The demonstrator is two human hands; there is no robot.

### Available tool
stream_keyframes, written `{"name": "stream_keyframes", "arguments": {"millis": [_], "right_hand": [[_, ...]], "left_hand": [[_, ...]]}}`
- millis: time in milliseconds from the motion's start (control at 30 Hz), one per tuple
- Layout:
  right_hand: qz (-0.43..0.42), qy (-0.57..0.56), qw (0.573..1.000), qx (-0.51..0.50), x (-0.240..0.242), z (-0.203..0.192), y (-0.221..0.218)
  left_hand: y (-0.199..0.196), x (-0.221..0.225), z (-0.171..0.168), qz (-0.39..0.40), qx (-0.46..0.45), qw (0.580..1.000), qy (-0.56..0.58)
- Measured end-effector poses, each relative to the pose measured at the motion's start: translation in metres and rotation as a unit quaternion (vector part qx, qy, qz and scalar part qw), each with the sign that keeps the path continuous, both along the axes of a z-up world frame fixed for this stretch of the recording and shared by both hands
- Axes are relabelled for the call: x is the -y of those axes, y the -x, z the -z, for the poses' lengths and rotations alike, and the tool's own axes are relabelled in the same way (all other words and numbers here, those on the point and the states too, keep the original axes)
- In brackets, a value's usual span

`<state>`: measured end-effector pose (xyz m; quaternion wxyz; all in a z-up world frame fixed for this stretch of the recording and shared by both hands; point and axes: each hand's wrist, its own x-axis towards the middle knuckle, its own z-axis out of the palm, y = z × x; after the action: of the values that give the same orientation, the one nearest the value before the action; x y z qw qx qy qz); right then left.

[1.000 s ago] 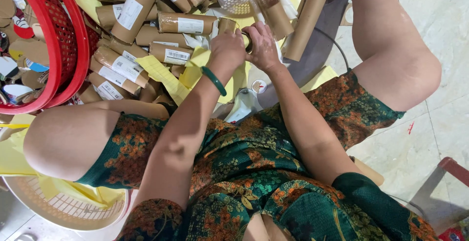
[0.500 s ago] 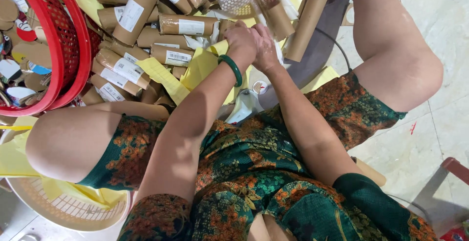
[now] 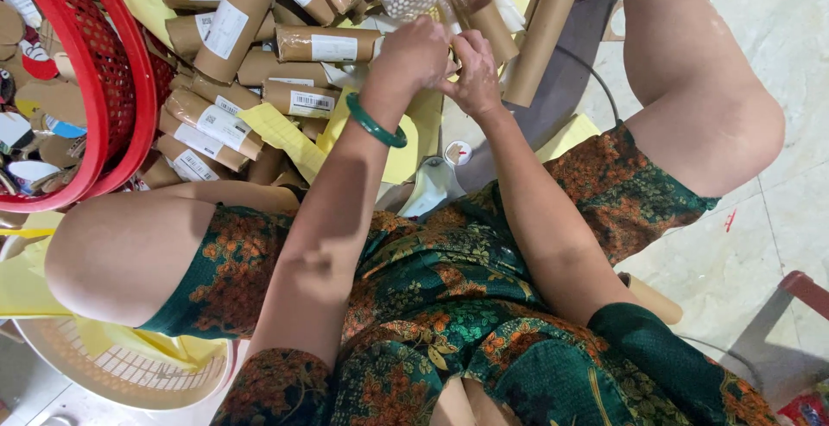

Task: The recorder is wrapping cylindrical goods in paper and securing them.

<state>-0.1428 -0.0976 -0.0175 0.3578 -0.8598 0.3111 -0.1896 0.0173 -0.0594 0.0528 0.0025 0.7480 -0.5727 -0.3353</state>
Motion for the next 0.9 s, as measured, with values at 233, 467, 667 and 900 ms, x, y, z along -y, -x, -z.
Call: {"name": "stream_keyframes", "arguments": {"millis": [233, 467, 667, 900], "right_hand": [[0.020, -0.094, 0.995, 0.022, 0.004, -0.013, 0.003], [-0.037, -0.082, 0.996, 0.016, 0.012, -0.005, 0.006], [-0.082, -0.108, 0.991, -0.012, 0.013, -0.020, 0.007], [-0.098, -0.077, 0.992, -0.021, 0.010, -0.023, 0.001]], "left_hand": [[0.003, -0.022, 0.043, -0.167, -0.128, 0.948, 0.240], [-0.018, -0.045, 0.125, -0.441, -0.479, 0.752, 0.105], [-0.010, -0.048, 0.099, -0.322, -0.317, 0.884, 0.120], [0.001, -0.044, 0.102, -0.267, -0.113, 0.942, 0.167]]}}
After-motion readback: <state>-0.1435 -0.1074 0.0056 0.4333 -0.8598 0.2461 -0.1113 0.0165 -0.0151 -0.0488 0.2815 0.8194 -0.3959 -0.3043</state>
